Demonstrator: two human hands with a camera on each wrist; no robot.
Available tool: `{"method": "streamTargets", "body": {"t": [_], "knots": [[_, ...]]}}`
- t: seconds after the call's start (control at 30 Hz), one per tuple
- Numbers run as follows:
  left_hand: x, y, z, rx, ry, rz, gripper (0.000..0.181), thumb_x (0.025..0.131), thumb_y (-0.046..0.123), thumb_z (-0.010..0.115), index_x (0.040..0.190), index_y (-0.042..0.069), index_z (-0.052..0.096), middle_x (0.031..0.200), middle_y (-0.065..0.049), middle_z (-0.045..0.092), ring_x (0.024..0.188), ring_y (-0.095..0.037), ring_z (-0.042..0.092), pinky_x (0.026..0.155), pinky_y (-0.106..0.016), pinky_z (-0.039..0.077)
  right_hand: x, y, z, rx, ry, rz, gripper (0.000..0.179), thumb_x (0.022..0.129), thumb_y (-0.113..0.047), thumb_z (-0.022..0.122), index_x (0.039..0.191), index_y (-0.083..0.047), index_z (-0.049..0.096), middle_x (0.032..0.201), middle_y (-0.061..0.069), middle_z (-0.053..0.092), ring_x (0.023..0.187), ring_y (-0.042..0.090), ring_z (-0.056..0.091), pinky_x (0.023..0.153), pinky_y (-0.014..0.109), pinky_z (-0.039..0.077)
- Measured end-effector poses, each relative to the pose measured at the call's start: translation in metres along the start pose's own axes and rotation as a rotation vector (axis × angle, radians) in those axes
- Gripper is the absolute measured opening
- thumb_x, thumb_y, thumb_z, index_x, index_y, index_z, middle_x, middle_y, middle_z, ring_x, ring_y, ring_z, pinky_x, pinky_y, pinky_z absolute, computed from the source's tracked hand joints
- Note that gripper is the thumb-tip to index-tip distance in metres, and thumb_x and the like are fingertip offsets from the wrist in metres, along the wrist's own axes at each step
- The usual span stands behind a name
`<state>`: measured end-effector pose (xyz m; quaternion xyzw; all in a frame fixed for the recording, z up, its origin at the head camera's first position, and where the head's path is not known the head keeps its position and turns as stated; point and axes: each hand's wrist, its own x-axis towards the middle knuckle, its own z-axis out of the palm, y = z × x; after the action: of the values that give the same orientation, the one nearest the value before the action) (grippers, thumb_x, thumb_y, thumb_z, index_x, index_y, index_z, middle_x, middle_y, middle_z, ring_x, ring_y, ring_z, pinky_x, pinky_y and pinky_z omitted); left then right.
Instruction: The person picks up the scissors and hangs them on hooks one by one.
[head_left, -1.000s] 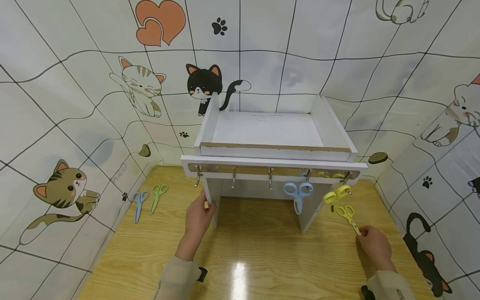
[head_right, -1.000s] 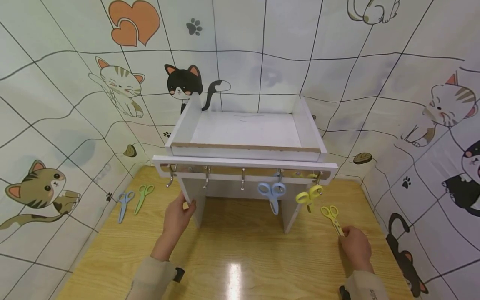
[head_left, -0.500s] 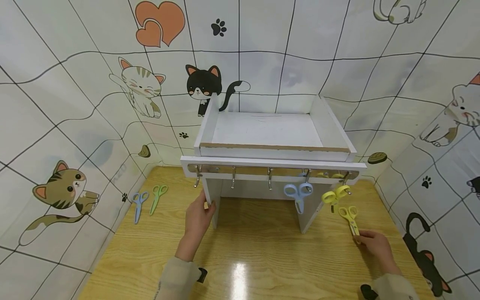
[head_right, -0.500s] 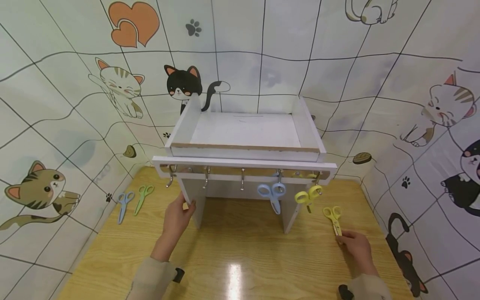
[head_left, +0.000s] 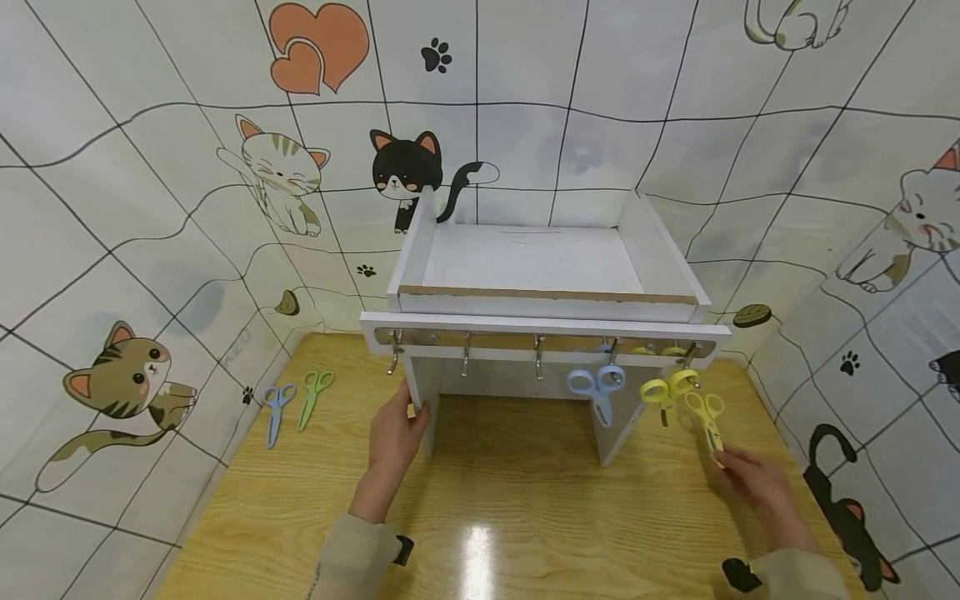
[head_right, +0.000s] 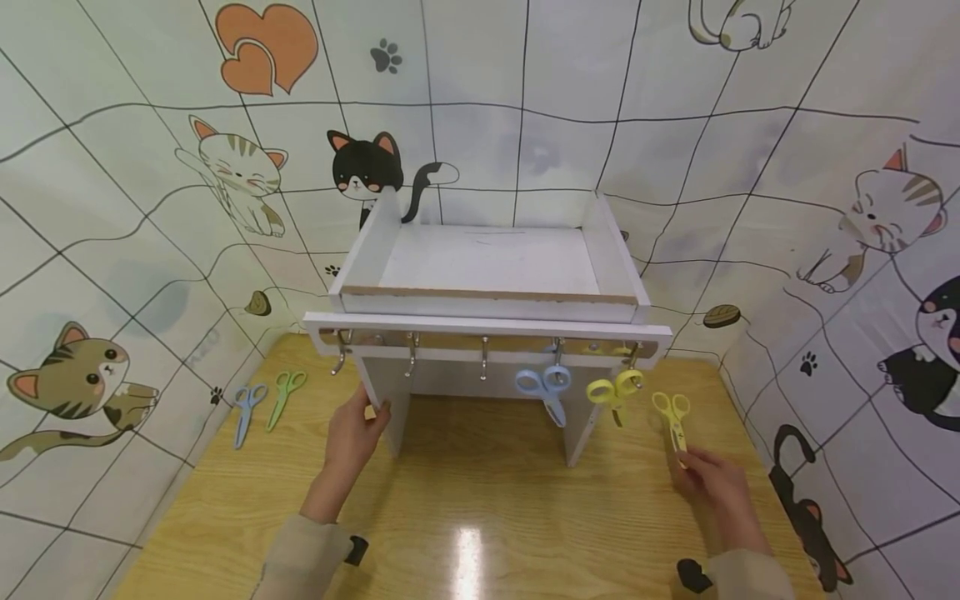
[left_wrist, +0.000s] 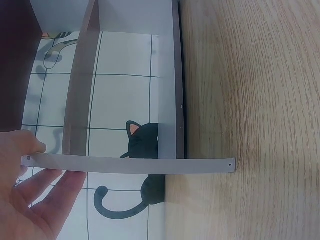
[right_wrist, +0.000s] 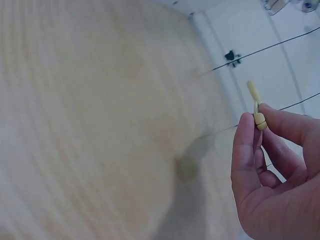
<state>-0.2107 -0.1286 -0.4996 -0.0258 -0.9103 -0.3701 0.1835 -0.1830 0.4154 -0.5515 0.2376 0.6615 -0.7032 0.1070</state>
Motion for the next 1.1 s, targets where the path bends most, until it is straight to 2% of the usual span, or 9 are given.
{"method": "streamTargets", "body": {"t": [0.17,0.3,0.37,0.53,0.63,0.93,1.1], "knots": [[0.0,0.001,0.0,-0.003,-0.014,-0.015,0.029,0.093,0.011,0.066,0.121,0.012,0.06,0.112,-0.015,0.074,0.09,-0.032,0.076,0.069,-0.044,0.062,-0.009,-0.017,0.007,0.188,-0.036,-0.074,0.035,0.096,-0.002,0.061,0.078,-0.028,0.075,0.079,-0.01,0.07,0.073,0.002,0.07,0.073,0.016,0.058],[0.0,0.001,0.0,-0.005,-0.015,-0.013,0.029,0.093,0.012,0.065,0.121,0.014,0.059,0.112,-0.014,0.074,0.09,-0.031,0.076,0.069,-0.043,0.062,-0.017,-0.031,0.011,0.269,-0.076,-0.168,0.034,0.096,0.002,0.058,0.084,-0.023,0.077,0.083,-0.009,0.069,0.075,0.004,0.07,0.073,0.016,0.058],[-0.001,0.001,-0.001,-0.006,-0.012,-0.003,0.029,0.093,0.012,0.065,0.121,0.013,0.059,0.112,-0.014,0.074,0.089,-0.031,0.076,0.068,-0.044,0.062,-0.021,-0.04,0.014,0.286,-0.075,-0.206,0.031,0.096,0.002,0.059,0.086,-0.021,0.077,0.084,-0.009,0.068,0.076,0.004,0.07,0.074,0.017,0.059],[-0.001,0.001,-0.001,0.001,0.0,0.012,0.03,0.092,0.011,0.065,0.122,0.013,0.059,0.112,-0.014,0.074,0.088,-0.031,0.076,0.068,-0.045,0.062,-0.035,-0.064,0.023,0.308,0.021,-0.242,0.016,0.088,-0.004,0.072,0.089,-0.019,0.078,0.087,-0.009,0.065,0.076,0.006,0.07,0.072,0.019,0.06],[-0.001,0.001,-0.001,0.005,0.0,0.01,0.03,0.092,0.011,0.065,0.122,0.014,0.059,0.112,-0.014,0.074,0.088,-0.031,0.076,0.068,-0.045,0.062,-0.043,-0.077,0.028,0.354,0.044,-0.277,0.014,0.087,-0.004,0.074,0.092,-0.016,0.078,0.088,-0.008,0.067,0.076,0.007,0.071,0.071,0.021,0.06],[0.0,0.0,0.0,0.009,0.002,0.012,0.03,0.092,0.012,0.066,0.121,0.014,0.058,0.11,-0.013,0.075,0.088,-0.031,0.076,0.067,-0.045,0.062,-0.068,-0.111,0.047,0.525,0.038,-0.485,0.02,0.087,0.005,0.07,0.102,-0.006,0.077,0.091,-0.003,0.074,0.081,0.007,0.073,0.072,0.022,0.06],[0.0,0.0,0.0,0.009,-0.001,0.011,0.028,0.092,0.012,0.066,0.119,0.014,0.059,0.11,-0.013,0.075,0.089,-0.031,0.076,0.068,-0.045,0.062,-0.084,-0.121,0.061,0.482,-0.01,-0.632,0.024,0.089,0.008,0.065,0.11,-0.001,0.074,0.097,0.0,0.073,0.086,0.008,0.073,0.075,0.02,0.06]]}}
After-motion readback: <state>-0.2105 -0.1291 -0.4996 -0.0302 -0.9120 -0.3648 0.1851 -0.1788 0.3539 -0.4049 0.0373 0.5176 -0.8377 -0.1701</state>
